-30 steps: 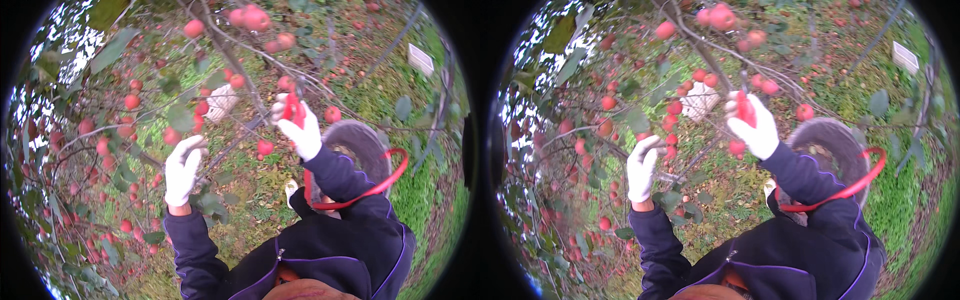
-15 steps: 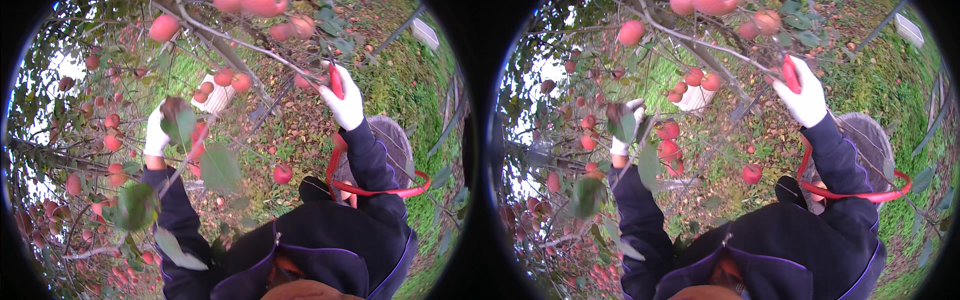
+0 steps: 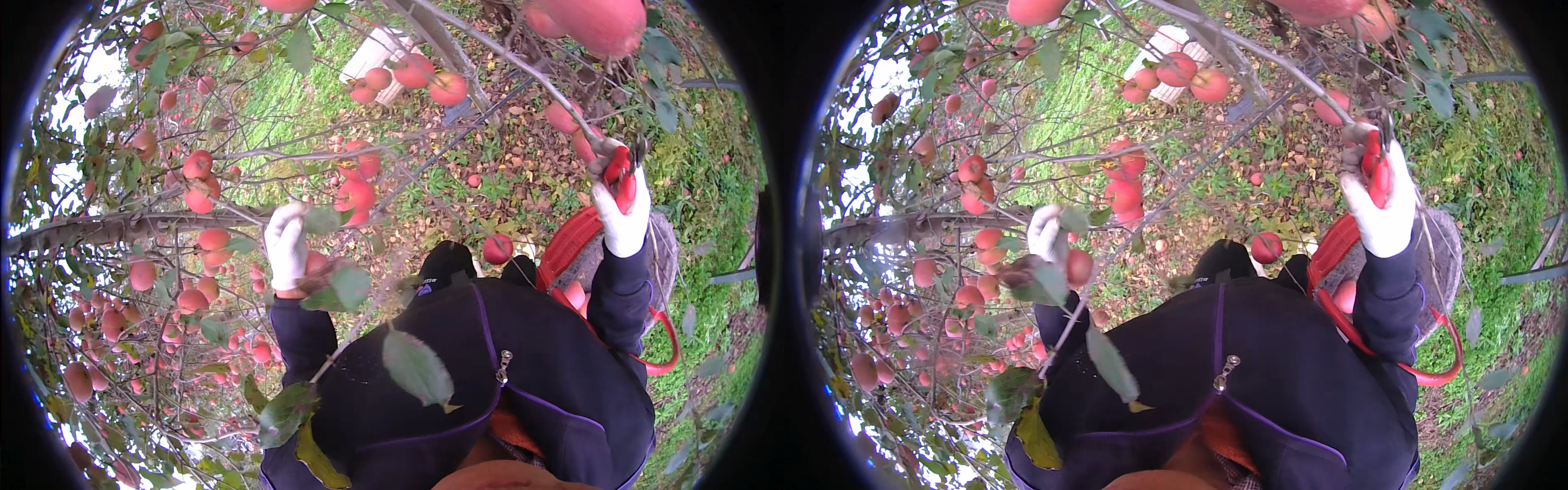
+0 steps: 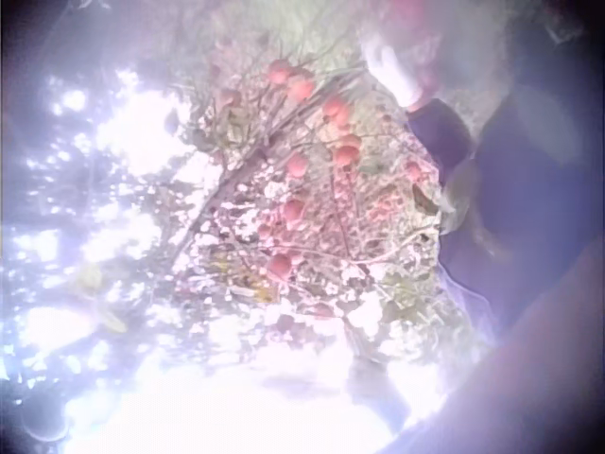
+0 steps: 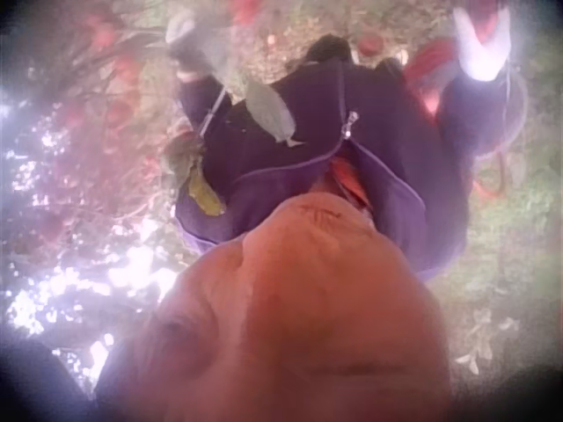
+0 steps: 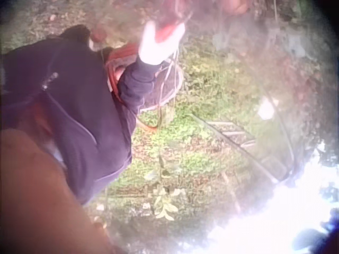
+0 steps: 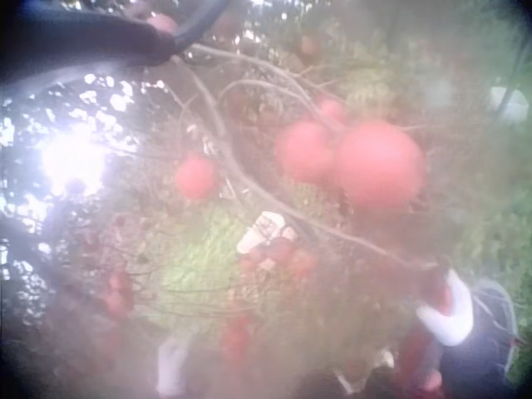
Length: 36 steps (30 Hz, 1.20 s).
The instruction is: The person picks red apples from an apple tree using pruning shears and places them into a bucket. They also transfer apples from the bucket into a white crate and climb a ladder to reach higher branches.
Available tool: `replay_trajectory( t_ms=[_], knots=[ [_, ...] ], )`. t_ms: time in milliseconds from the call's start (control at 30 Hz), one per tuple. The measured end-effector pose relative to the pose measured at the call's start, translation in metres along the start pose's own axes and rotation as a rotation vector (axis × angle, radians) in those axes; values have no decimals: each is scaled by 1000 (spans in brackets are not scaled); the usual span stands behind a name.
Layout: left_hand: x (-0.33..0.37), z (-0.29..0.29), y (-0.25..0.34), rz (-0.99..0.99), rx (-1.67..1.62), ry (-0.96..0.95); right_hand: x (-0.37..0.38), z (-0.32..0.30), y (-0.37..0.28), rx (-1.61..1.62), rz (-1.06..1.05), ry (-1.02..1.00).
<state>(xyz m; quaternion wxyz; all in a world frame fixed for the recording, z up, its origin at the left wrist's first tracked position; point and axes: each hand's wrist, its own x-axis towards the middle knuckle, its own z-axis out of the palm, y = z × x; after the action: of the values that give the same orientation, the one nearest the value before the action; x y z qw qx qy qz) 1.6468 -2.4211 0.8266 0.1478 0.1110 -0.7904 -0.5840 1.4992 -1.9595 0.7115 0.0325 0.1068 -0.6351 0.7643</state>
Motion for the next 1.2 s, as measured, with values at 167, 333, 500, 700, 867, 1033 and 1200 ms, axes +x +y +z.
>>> replay_trajectory(
  t_ms=[167,333,500,700,867,1033,1200],
  knots=[
    [-18,-18,-13,-68,-250,-96,-1,-2,3,53,53,-71],
    [-26,4,-44,87,-243,204,-1,4,9,231,136,-171],
    [-66,-2,-25,-102,-871,-19,7,23,-6,69,189,-475],
    [-112,12,-79,-726,-373,-219,42,56,-18,-182,134,-745],
    [-61,45,-177,-634,-1019,328,49,73,-5,-212,214,-821],
    [-33,53,-205,-500,-1077,65,37,82,20,-297,259,-881],
    [-8,64,-212,-483,-1125,2,10,90,36,-253,322,-841]
  ],
)
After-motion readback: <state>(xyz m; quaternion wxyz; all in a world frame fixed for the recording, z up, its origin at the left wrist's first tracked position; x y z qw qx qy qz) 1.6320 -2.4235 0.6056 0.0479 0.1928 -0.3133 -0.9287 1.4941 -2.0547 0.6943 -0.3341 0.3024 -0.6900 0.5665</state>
